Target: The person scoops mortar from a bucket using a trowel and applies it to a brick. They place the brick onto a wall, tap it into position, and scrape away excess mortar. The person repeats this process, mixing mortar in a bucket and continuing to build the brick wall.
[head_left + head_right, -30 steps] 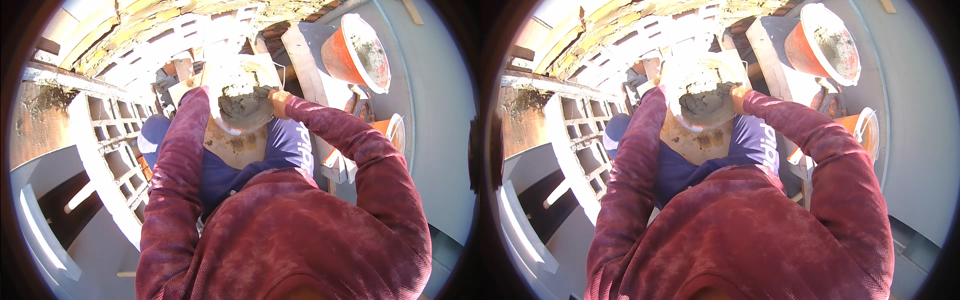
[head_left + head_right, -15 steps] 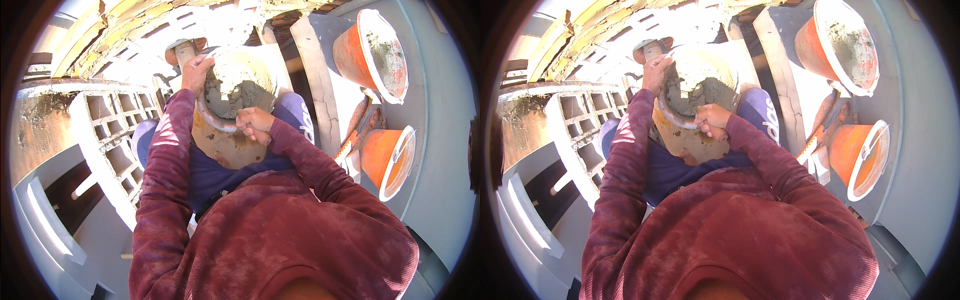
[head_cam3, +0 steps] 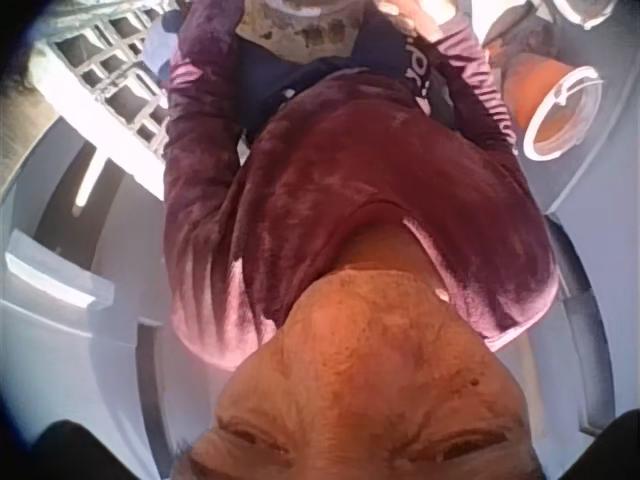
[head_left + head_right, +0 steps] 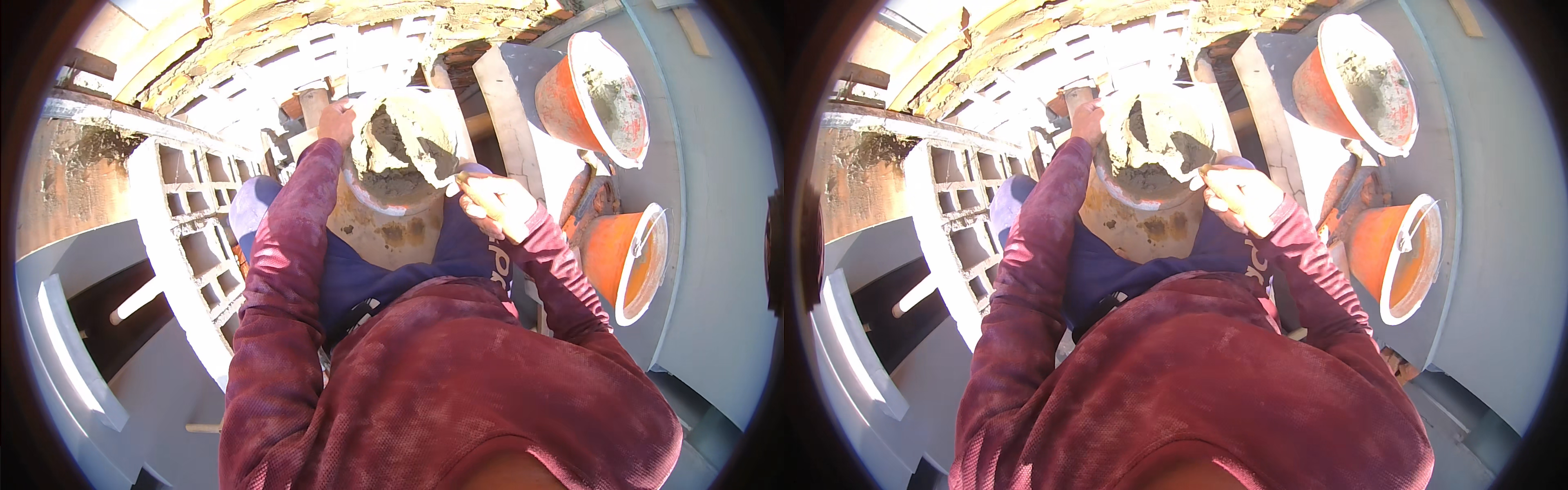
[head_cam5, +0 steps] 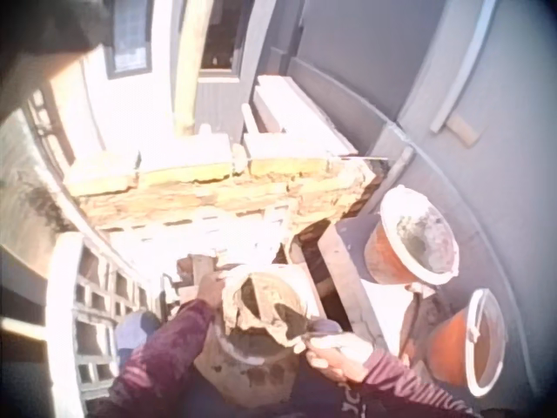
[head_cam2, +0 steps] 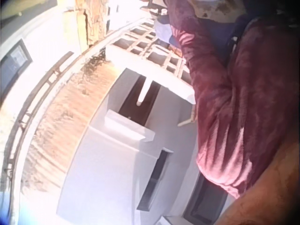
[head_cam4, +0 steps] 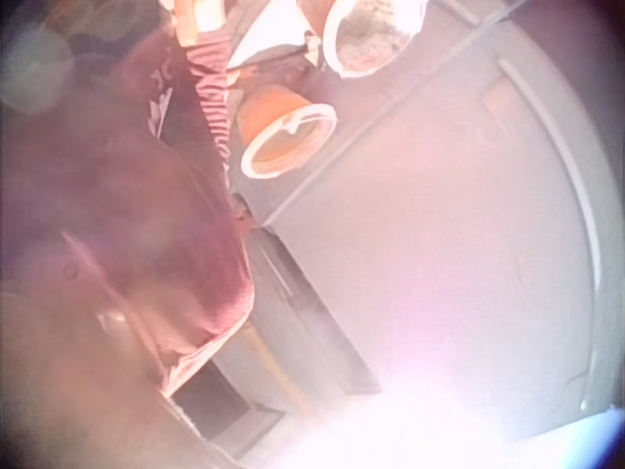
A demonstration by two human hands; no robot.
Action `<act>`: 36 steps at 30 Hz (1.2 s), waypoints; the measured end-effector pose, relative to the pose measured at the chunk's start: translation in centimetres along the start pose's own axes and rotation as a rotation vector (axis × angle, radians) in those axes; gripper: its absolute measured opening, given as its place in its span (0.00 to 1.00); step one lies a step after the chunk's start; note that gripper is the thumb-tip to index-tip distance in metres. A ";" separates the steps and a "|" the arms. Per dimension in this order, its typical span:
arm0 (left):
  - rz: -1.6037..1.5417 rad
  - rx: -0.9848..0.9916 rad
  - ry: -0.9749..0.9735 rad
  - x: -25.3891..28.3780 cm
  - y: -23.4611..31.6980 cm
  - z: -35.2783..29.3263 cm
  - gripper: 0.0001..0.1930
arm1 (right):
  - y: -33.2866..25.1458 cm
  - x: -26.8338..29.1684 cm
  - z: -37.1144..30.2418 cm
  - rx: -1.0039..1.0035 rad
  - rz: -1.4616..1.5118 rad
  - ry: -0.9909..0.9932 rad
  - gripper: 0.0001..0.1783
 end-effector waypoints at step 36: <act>0.047 0.124 -0.099 -1.8 3.9 2.7 0.23 | -0.2 13.5 -35.3 -0.102 -2.193 1.134 0.11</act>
Point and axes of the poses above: each hand's wrist, its own z-axis towards the middle knuckle, its own x-axis out of the back of the hand, y = z × x, the point moved 6 cm from there along z, towards the middle knuckle, and after that the axes turned 5 degrees about -y, right-handed, at the moved point
